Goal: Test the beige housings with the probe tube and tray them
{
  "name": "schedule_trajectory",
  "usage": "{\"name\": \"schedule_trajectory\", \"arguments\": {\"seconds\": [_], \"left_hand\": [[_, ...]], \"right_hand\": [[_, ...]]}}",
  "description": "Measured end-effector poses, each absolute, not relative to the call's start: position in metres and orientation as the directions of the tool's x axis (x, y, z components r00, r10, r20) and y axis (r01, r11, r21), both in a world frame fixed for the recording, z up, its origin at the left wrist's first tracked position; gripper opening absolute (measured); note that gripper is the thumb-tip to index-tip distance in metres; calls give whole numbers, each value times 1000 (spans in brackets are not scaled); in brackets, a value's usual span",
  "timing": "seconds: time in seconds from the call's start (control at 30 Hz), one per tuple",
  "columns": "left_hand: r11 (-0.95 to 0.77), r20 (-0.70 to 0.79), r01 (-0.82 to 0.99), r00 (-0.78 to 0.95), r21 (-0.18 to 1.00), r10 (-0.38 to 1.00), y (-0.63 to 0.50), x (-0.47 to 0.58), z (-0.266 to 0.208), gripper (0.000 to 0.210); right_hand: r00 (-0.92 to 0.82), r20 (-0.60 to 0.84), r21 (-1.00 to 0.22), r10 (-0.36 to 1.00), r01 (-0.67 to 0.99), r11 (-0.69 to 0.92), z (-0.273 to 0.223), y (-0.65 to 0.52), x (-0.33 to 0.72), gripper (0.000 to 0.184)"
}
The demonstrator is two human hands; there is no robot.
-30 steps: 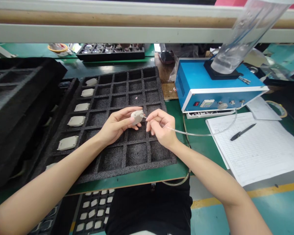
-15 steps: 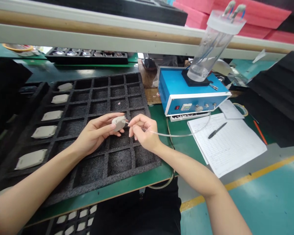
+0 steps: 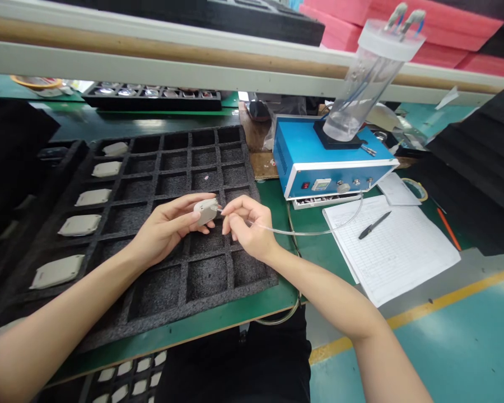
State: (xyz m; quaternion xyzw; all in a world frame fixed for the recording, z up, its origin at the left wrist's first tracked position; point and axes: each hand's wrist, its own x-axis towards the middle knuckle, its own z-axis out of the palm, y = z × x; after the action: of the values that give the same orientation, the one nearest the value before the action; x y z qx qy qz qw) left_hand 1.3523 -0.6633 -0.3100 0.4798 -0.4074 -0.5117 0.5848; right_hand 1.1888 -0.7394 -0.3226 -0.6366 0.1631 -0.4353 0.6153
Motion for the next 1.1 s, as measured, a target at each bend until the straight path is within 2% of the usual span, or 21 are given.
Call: {"name": "schedule_trajectory", "arguments": {"seconds": [0.13, 0.2, 0.27, 0.37, 0.43, 0.53, 0.8, 1.0, 1.1], "left_hand": [[-12, -62, 283, 168, 959, -984, -666, 1352, -311, 38], [-19, -77, 325, 168, 945, -983, -666, 1351, -311, 34], [-16, -77, 358, 159, 933, -984, -666, 1351, -310, 30], [-16, -69, 374, 129, 927, -989, -665, 1349, -310, 33], [-23, -64, 360, 102, 933, -993, -664, 1347, -311, 35], [-22, -56, 344, 89, 939, -994, -664, 1347, -312, 36], [1, -27, 295, 91, 956, -995, -663, 1348, -312, 38], [55, 45, 98, 101, 994, -994, -662, 1349, -313, 38], [66, 56, 76, 123, 995, -991, -663, 1344, -316, 37]], "right_hand": [[640, 392, -917, -660, 332, -223, -322, -736, 1190, 27], [618, 423, -905, -662, 320, -279, -323, -734, 1191, 29], [548, 410, -911, -729, 273, -308, -324, -734, 1191, 26], [533, 261, -965, -805, 169, -201, -323, -738, 1193, 27], [600, 153, -988, -785, 106, -112, -321, -741, 1193, 33], [644, 100, -995, -758, 76, -67, -318, -744, 1193, 38], [658, 125, -992, -743, 75, -101, -317, -742, 1191, 34], [601, 71, -996, -796, -4, -92, -318, -737, 1190, 29], [542, 72, -994, -838, -26, -103, -316, -733, 1190, 26]]}}
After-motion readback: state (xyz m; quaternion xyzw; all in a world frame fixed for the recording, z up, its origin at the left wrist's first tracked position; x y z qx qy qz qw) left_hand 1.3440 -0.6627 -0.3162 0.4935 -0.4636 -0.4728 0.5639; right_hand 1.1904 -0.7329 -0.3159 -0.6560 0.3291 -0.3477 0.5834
